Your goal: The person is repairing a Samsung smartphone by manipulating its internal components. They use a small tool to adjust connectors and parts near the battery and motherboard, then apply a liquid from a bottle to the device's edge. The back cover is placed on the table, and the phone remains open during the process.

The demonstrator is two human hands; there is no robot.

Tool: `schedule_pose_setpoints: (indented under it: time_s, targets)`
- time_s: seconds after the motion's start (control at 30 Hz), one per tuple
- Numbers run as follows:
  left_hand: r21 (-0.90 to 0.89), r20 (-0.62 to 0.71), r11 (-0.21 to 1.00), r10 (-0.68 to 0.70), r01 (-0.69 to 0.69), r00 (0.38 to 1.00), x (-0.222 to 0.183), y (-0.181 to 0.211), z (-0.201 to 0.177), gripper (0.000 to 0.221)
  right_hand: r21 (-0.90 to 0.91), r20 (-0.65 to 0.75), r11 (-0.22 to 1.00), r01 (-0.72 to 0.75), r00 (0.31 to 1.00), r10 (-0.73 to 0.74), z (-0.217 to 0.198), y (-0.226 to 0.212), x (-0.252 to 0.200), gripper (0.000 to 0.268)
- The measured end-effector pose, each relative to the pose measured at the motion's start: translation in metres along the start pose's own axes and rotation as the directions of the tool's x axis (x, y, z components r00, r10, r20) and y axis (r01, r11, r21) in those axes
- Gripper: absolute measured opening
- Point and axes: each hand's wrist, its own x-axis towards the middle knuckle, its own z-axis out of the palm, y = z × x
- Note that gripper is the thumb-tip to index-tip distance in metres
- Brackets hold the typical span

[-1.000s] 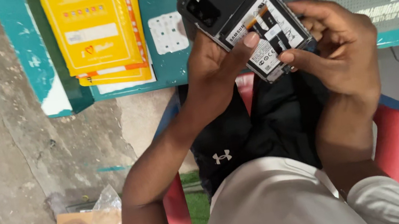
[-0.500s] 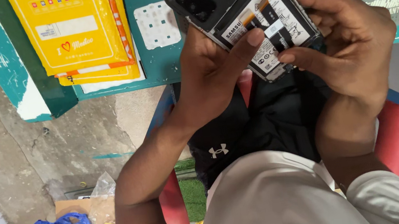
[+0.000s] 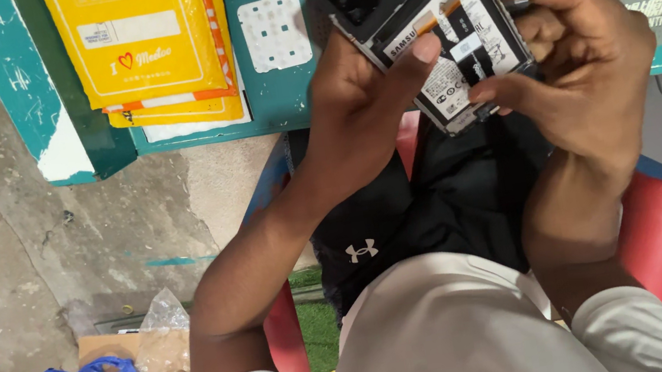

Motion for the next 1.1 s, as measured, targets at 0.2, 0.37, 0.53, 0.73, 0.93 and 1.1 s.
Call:
schedule_pose_setpoints:
  time_s: [0.2, 0.37, 0.53, 0.73, 0.93, 1.1]
  targets:
    - [0.020, 0.043, 0.999, 0.032, -0.033, 0.999, -0.002, -0.003, -0.002, 0.034, 0.034, -0.027, 0.999, 0.029, 0.999, -0.029, -0.009, 0.017, -0.005, 0.038]
    - [0.041, 0.038, 0.999, 0.010, -0.012, 0.999, -0.003, -0.001, -0.002, 0.032, -0.119, -0.078, 0.992, 0.049, 0.995, -0.059, -0.003, 0.015, -0.010, 0.031]
    - [0.142, 0.002, 0.988, -0.065, 0.064, 0.998, 0.000, 0.012, -0.001, 0.033, -0.125, -0.107, 0.991, 0.045, 0.992, -0.059, 0.002, 0.013, -0.007, 0.033]
    - [0.179, 0.004, 0.981, -0.072, 0.070, 0.997, -0.001, 0.013, -0.003, 0.037, -0.117, -0.127, 0.990, 0.085, 0.987, -0.099, 0.002, 0.022, -0.014, 0.035]
    - [0.177, -0.064, 0.975, -0.126, 0.136, 0.990, -0.001, 0.017, -0.003, 0.034, -0.094, -0.086, 0.985, 0.145, 0.984, -0.153, -0.005, 0.033, -0.015, 0.038]
    - [0.089, -0.038, 0.983, -0.155, 0.158, 0.987, 0.000, 0.018, -0.004, 0.031, -0.085, -0.080, 0.986, 0.147, 0.985, -0.154, -0.009, 0.037, -0.016, 0.038]
